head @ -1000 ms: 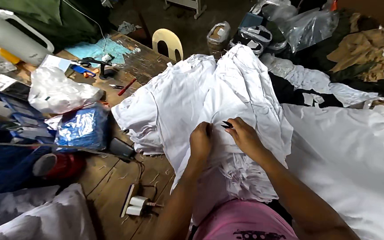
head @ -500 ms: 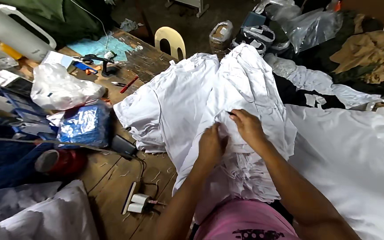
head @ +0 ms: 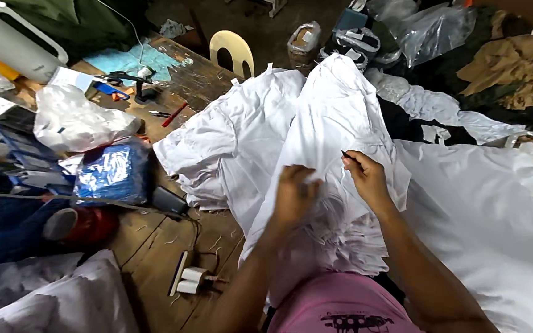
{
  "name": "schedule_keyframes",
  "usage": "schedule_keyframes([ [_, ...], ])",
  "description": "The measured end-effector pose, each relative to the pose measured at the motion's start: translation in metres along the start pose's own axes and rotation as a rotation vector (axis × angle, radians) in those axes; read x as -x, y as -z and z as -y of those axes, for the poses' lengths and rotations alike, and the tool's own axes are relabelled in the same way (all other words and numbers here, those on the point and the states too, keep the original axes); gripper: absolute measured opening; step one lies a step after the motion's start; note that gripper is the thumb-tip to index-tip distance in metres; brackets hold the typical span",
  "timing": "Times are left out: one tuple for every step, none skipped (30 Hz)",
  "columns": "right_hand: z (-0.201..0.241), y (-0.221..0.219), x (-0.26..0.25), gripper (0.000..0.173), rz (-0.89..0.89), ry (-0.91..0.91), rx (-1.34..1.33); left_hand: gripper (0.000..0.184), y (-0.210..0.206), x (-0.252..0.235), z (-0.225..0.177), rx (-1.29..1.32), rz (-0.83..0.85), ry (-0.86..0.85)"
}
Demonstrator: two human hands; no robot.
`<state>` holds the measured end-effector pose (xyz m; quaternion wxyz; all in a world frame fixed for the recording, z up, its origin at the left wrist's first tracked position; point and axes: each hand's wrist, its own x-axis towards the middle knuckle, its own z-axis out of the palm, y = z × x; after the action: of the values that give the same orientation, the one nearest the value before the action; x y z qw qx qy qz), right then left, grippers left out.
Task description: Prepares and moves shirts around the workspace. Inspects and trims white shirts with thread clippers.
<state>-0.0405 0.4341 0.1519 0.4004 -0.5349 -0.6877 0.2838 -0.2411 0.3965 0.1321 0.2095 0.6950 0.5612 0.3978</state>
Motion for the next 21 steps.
schedule_keyframes([
  [-0.001,-0.003,0.001,0.025,0.024,-0.004,0.000,0.030,-0.021,0.003,-0.008,-0.090,0.090,-0.052],
  [-0.002,-0.006,0.004,0.024,0.049,-0.001,0.011,0.028,-0.037,0.006,-0.012,-0.163,0.140,-0.088],
  [-0.003,-0.007,0.008,0.024,0.084,0.002,0.033,0.023,-0.046,0.009,-0.013,-0.228,0.136,-0.116],
  [-0.006,-0.006,0.013,0.026,0.124,0.008,0.064,0.018,-0.050,0.012,-0.014,-0.235,0.083,-0.127],
  [-0.010,-0.003,0.018,0.028,0.168,0.020,0.106,0.015,-0.049,0.015,-0.015,-0.191,0.010,-0.126],
  [-0.013,0.001,0.023,0.030,0.212,0.038,0.154,0.014,-0.046,0.019,-0.017,-0.116,-0.045,-0.107],
  [-0.014,0.006,0.029,0.031,0.250,0.061,0.205,0.012,-0.040,0.024,-0.019,-0.040,-0.077,-0.081],
  [-0.014,0.009,0.034,0.031,0.278,0.086,0.253,0.012,-0.035,0.030,-0.020,0.012,-0.102,-0.072],
  [-0.012,0.010,0.038,0.031,0.294,0.115,0.294,0.011,-0.032,0.036,-0.019,0.047,-0.129,-0.079],
  [-0.010,0.010,0.042,0.031,0.299,0.149,0.329,0.011,-0.031,0.041,-0.018,0.066,-0.164,-0.094],
  [-0.007,0.007,0.045,0.030,0.295,0.186,0.356,0.011,-0.031,0.044,-0.018,0.079,-0.197,-0.105],
  [-0.003,0.002,0.047,0.029,0.281,0.225,0.373,0.011,-0.032,0.045,-0.017,0.091,-0.224,-0.110],
  [0.000,-0.004,0.048,0.027,0.270,0.253,0.385,0.011,-0.034,0.045,-0.017,0.101,-0.242,-0.111],
  [0.001,-0.009,0.047,0.026,0.252,0.276,0.393,0.011,-0.036,0.045,-0.018,0.112,-0.250,-0.114],
  [0.001,-0.014,0.046,0.023,0.217,0.296,0.390,0.011,-0.037,0.044,-0.020,0.117,-0.241,-0.124],
  [0.000,-0.016,0.044,0.021,0.187,0.296,0.377,0.011,-0.038,0.044,-0.022,0.118,-0.205,-0.139],
  [-0.001,-0.015,0.043,0.022,0.187,0.266,0.362,0.013,-0.037,0.046,-0.025,0.112,-0.142,-0.159],
  [-0.003,-0.011,0.042,0.025,0.207,0.221,0.350,0.016,-0.034,0.048,-0.029,0.106,-0.048,-0.161],
  [-0.003,-0.005,0.043,0.030,0.267,0.148,0.341,0.024,-0.030,0.050,-0.033,0.119,0.048,-0.130],
  [-0.001,0.003,0.044,0.037,0.362,0.049,0.356,0.030,-0.026,0.053,-0.038,0.171,0.121,-0.059],
  [0.001,0.013,0.044,0.043,0.465,-0.061,0.378,0.034,-0.022,0.055,-0.042,0.259,0.170,0.056],
])
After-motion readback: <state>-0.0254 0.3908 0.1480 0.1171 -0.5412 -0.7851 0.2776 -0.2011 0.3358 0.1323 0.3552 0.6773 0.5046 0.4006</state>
